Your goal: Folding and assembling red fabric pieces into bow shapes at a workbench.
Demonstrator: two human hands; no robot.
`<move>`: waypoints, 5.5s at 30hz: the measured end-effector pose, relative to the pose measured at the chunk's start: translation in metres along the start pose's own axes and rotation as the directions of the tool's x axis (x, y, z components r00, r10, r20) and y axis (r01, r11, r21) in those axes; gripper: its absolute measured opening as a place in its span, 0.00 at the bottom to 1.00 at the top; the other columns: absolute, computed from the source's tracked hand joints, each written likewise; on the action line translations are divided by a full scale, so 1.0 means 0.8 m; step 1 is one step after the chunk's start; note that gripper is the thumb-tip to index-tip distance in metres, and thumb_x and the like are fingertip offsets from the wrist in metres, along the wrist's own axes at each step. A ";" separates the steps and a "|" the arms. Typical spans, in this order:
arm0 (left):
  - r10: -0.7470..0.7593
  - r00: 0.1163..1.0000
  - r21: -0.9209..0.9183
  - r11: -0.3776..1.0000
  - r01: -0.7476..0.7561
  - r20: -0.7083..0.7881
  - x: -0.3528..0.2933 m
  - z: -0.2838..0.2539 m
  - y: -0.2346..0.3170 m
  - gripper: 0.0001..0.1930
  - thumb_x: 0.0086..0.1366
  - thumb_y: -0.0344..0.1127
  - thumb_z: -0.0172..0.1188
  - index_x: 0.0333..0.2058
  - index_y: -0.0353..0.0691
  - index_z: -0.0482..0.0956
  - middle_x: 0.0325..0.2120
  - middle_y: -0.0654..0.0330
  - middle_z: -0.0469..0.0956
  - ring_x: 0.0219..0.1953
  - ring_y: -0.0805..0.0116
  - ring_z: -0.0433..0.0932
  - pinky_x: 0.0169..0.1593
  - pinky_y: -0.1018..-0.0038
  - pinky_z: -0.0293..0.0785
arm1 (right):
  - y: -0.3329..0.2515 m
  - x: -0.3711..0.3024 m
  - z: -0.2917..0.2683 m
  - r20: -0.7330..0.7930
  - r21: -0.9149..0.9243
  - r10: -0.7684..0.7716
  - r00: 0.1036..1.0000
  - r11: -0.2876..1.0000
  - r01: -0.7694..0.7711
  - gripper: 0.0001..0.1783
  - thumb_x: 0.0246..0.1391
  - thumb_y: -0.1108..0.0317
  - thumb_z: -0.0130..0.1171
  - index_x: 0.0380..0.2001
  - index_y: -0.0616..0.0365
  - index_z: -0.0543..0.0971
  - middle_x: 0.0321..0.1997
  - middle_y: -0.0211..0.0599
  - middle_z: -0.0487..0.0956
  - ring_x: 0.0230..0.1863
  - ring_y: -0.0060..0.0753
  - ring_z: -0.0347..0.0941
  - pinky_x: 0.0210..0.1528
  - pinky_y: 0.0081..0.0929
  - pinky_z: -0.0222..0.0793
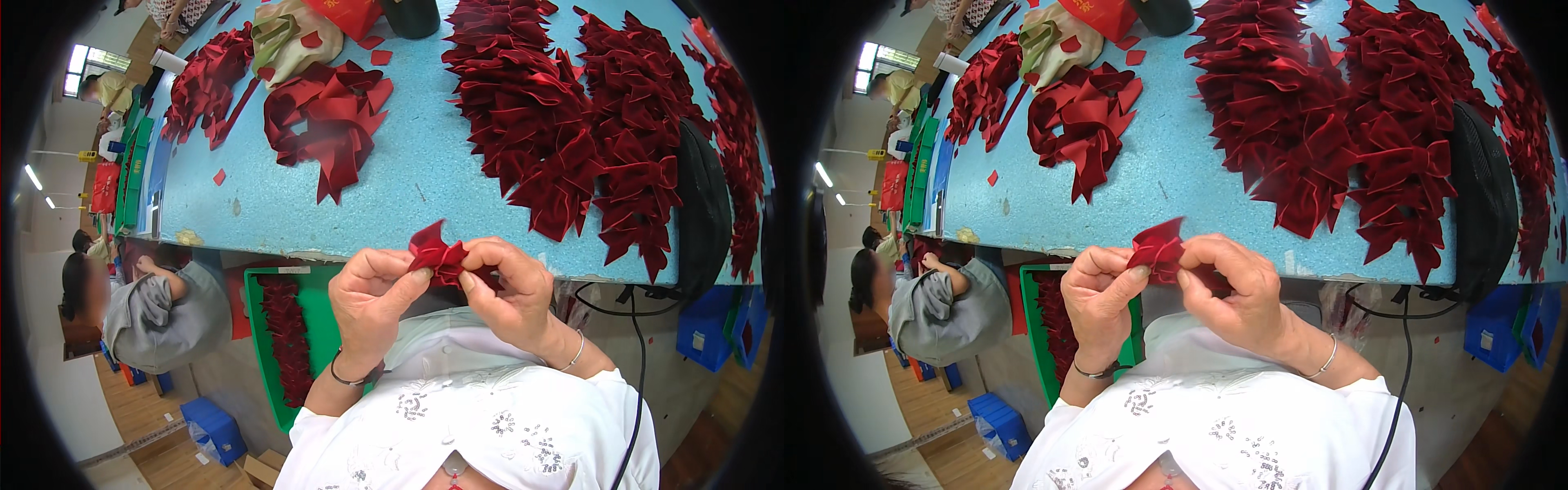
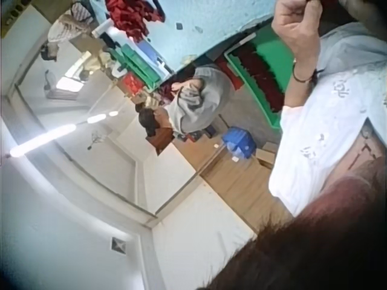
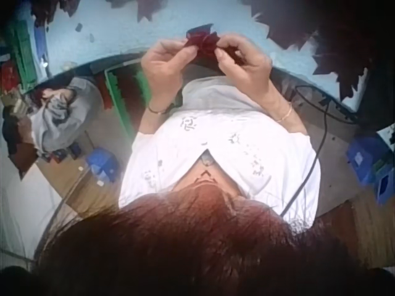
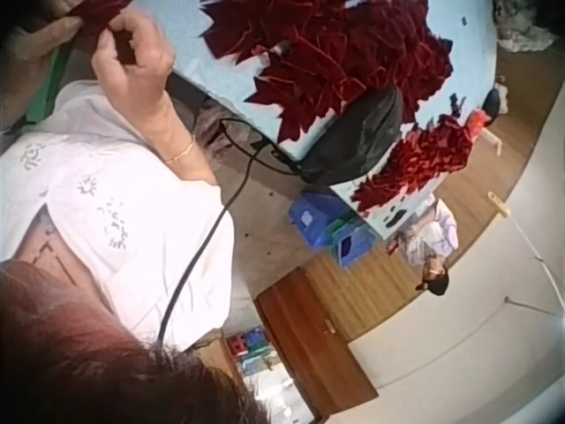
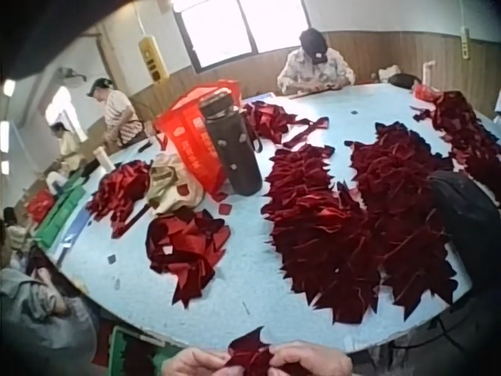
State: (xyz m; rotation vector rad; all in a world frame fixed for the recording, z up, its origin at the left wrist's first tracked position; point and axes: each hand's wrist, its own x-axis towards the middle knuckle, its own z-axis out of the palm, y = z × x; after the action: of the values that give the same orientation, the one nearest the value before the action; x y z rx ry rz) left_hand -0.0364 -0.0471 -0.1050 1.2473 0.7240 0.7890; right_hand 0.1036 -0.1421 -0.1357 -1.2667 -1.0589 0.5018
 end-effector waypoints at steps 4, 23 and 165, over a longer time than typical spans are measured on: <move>-0.036 0.999 0.012 0.999 0.036 -0.019 -0.001 0.001 0.000 0.06 0.51 0.18 0.62 0.27 0.32 0.74 0.31 0.55 0.78 0.31 0.75 0.75 0.37 0.81 0.71 | 0.002 0.007 0.003 -0.001 -0.110 -0.140 0.990 0.984 0.139 0.12 0.37 0.82 0.60 0.29 0.66 0.72 0.29 0.46 0.77 0.25 0.32 0.75 0.26 0.21 0.71; -0.051 0.998 -0.058 0.997 0.050 -0.021 0.001 0.003 -0.001 0.05 0.53 0.21 0.63 0.28 0.32 0.74 0.30 0.56 0.79 0.30 0.77 0.75 0.35 0.83 0.71 | -0.003 -0.005 0.002 -0.111 -0.169 -0.152 0.982 0.977 0.132 0.11 0.38 0.84 0.58 0.30 0.66 0.74 0.29 0.42 0.78 0.23 0.29 0.73 0.23 0.18 0.67; 0.339 0.936 0.799 0.536 -0.273 0.092 0.010 0.025 -0.023 0.10 0.42 0.24 0.61 0.28 0.35 0.77 0.17 0.60 0.72 0.18 0.69 0.71 0.21 0.75 0.68 | 0.043 0.000 0.009 0.058 -0.595 -0.510 0.858 0.673 0.440 0.15 0.41 0.80 0.59 0.35 0.72 0.70 0.28 0.48 0.73 0.25 0.46 0.73 0.27 0.34 0.73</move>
State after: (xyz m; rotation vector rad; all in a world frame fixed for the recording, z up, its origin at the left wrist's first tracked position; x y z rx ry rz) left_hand -0.0130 -0.0532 -0.1200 2.2474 0.9908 0.8140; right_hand 0.1057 -0.1286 -0.1684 -1.4520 -1.4536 -0.3456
